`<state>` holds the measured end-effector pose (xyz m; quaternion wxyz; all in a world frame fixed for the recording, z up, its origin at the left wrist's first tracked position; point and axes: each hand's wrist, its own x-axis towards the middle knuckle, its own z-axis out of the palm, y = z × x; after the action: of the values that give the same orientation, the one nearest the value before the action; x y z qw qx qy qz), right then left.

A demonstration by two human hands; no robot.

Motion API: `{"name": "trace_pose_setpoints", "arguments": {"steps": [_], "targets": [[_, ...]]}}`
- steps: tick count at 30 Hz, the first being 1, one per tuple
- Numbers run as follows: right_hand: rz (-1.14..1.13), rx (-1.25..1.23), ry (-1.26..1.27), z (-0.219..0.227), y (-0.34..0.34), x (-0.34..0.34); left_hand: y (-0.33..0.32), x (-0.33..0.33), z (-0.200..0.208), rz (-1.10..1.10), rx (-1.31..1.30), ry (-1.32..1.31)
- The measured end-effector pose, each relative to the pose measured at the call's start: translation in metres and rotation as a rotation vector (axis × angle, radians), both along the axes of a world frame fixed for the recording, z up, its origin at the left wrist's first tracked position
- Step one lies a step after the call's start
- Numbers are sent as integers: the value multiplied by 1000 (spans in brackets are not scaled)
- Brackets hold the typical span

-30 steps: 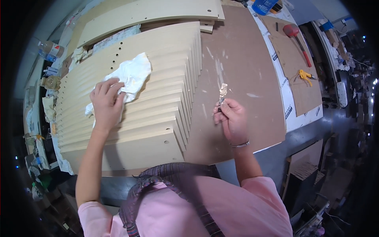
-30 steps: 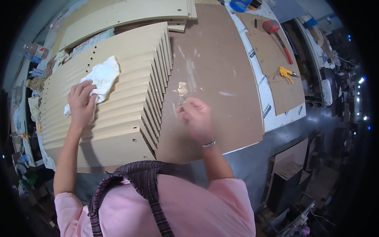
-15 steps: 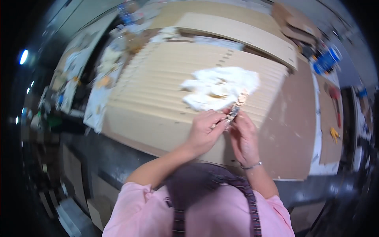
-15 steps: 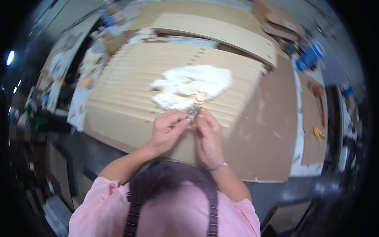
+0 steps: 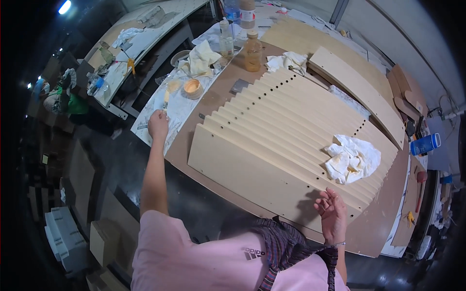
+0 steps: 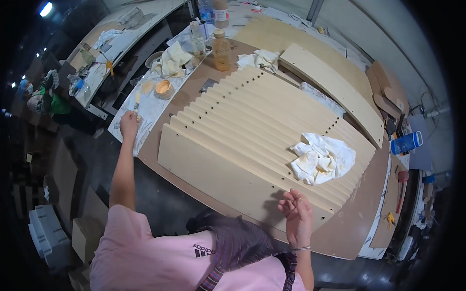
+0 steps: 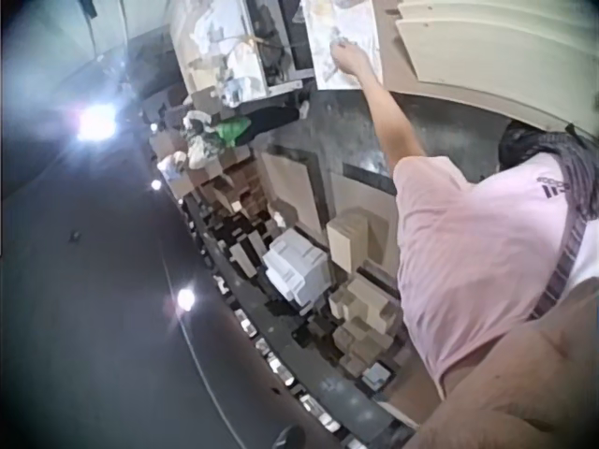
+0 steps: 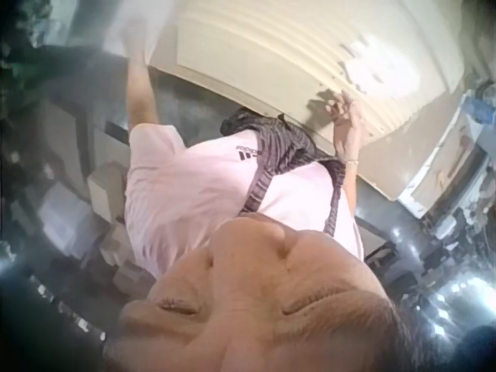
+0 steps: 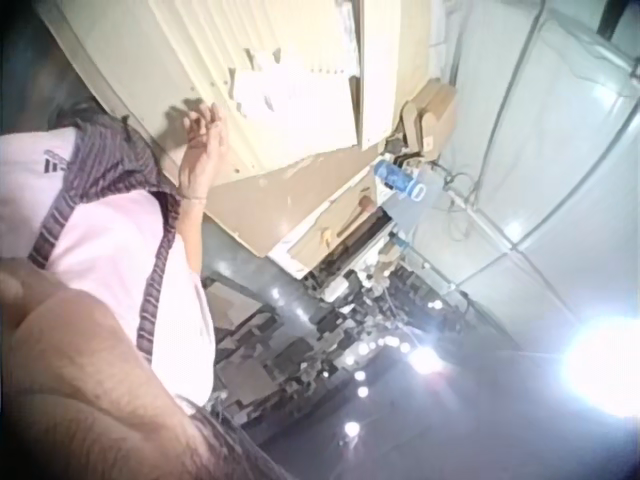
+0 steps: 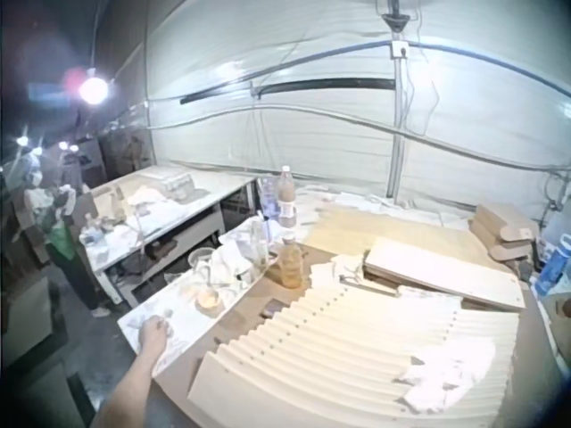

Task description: The person applies a substance to a stack of wooden boards with a brush, wipes them with a cloth, sands the surface of a board with a sanding block, and applies a different substance with a small applicator.

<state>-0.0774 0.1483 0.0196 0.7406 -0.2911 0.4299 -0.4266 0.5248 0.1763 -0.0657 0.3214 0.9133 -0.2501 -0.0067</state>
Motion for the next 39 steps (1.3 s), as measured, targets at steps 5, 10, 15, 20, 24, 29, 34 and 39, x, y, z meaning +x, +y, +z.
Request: {"name": "trace_pose_setpoints", "arguments": {"steps": [5,10,15,20,24,29,34,39], "targets": [[-6,-34,9,7,6,49,-43,61,-32,108,175,107],[-13,-110,34,20,6,55,-97,126,-97,82,333,-83],[96,-8,-294,17,-25,73,-89,133,-126,145,204,-130],[152,-12,-427,28,-27,77,-107,-54,11,-543,-568,221],[138,-54,-397,27,-18,68,-118,-271,95,-1192,-250,612],[37,-193,-260,25,-11,46,-178,-412,89,-1631,-339,-152],[-223,-211,-83,10,8,-17,-209,-479,62,-1739,-107,-201],[-531,-150,-227,-6,16,-49,-124,-537,97,-1843,-326,446]]}}
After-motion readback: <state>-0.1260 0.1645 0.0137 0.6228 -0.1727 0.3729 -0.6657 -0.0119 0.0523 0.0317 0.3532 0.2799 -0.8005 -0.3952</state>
